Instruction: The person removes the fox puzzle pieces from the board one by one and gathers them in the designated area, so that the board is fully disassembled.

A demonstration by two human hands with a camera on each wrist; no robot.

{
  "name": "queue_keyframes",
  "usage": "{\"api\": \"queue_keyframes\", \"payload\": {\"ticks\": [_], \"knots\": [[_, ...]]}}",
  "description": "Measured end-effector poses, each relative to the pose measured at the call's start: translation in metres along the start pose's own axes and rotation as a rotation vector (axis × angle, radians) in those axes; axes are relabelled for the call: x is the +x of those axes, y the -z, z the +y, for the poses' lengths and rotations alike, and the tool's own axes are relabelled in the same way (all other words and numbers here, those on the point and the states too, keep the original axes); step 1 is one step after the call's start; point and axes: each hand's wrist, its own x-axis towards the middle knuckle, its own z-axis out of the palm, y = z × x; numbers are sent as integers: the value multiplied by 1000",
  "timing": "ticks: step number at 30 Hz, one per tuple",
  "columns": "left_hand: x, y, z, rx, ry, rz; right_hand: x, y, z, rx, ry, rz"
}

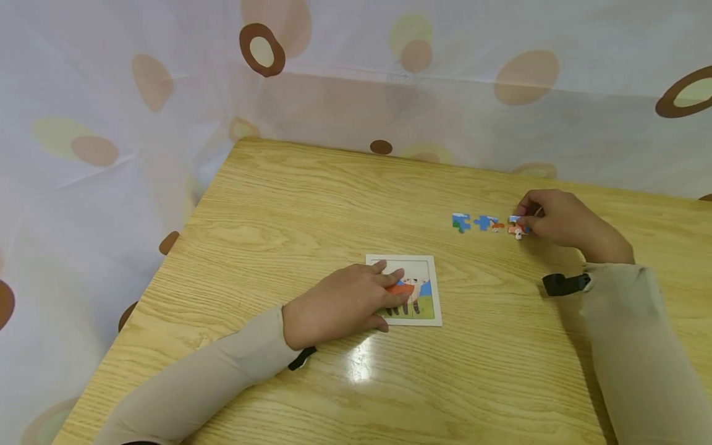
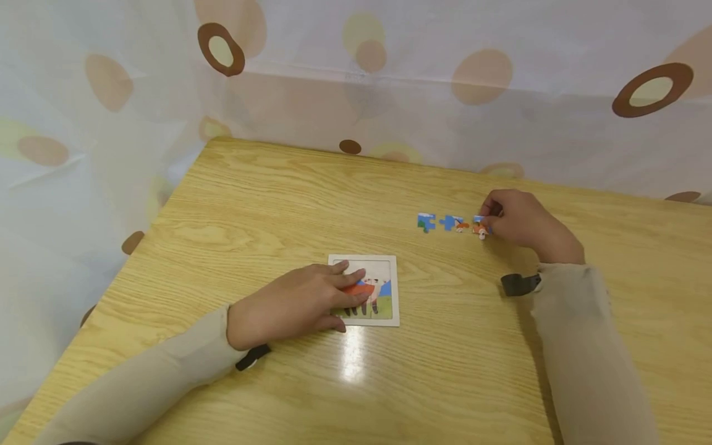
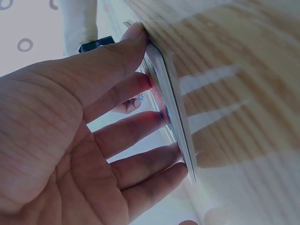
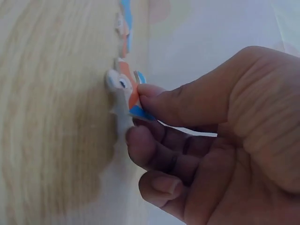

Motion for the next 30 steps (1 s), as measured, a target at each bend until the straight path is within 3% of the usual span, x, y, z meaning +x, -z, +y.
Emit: {"api": "queue_keyframes", "payload": {"ticks": [20,26,30], "knots": [[-2,0,0,-38,1,32,3,-4,0,22,-14,-10],[0,0,-1,-3,-1,45,6,-5,-9,4,69,34],[0,-2,-4,9,4,80,7,-11,-31,32,137,52]]}}
